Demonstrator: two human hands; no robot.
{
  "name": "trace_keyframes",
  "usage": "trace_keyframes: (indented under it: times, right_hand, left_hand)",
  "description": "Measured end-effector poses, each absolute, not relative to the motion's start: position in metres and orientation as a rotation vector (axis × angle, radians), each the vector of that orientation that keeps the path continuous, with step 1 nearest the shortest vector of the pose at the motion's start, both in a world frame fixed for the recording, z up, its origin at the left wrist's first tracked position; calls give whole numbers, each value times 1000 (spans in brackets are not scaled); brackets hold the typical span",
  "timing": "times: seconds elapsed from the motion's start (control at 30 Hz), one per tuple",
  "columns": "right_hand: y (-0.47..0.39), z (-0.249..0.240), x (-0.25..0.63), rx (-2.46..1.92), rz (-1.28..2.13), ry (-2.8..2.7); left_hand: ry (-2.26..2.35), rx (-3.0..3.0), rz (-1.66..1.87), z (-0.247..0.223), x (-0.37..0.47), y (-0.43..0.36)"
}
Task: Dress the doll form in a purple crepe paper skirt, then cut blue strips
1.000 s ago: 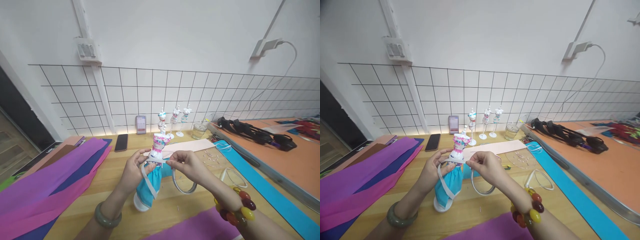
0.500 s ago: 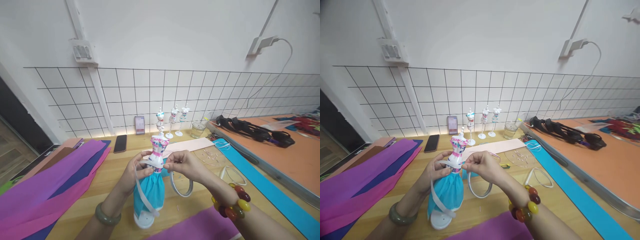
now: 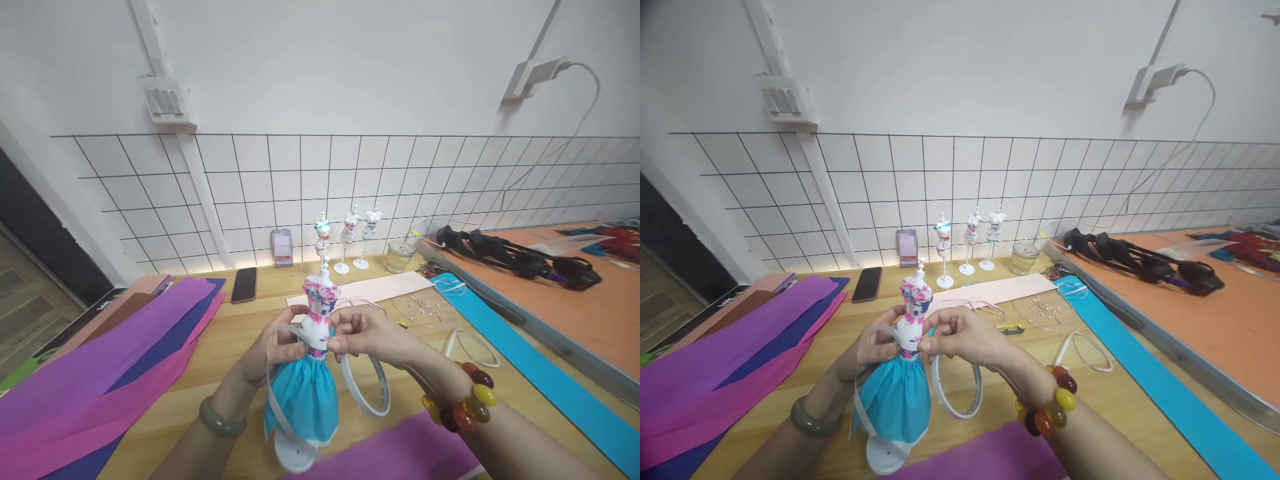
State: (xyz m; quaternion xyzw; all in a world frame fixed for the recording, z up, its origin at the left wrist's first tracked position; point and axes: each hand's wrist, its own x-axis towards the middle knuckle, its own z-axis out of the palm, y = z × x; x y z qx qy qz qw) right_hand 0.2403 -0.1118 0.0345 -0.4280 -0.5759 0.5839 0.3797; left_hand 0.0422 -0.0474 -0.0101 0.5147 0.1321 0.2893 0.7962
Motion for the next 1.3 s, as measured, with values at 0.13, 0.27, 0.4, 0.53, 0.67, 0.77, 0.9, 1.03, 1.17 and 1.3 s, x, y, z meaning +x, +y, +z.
trace_keyframes:
  times: [0.13, 0.27, 0.4, 0.53, 0.67, 0.77, 0.9, 1.03, 1.17, 1.3]
  right_hand:
    - [-115, 35, 238, -1116, 1365, -1542]
    - [-121, 33, 233, -1226, 1113, -1604]
    - [-125, 33, 227, -1331, 924, -1595]
    - [-124, 31, 224, -1352, 885, -1553]
    - [-122, 32, 221, -1380, 819, -1497]
    - [-120, 34, 219, -1398, 804, -1413]
    - [-116, 34, 214, -1432, 802, -1377]
    - [-114, 33, 210, -1459, 756, -1444]
    - [-116, 36, 209, -1529, 661, -1564]
    - [-120, 42, 209, -1592, 576, -1685]
  left_hand:
    - [291, 1119, 579, -8, 40, -45]
    - [318, 1176, 603, -3, 39, -41]
    - [469, 1333, 781, -1, 40, -37]
    - [592, 1489, 861, -4, 45, -36]
    - [575, 1588, 922, -5, 53, -44]
    - [600, 1600, 1014, -5, 59, -54]
    - [741, 1652, 1103, -6, 64, -63]
    - [880, 1771, 1135, -8, 62, -62]
    - [913, 1799, 1118, -8, 58, -58]
    - [895, 1829, 1114, -7, 56, -57]
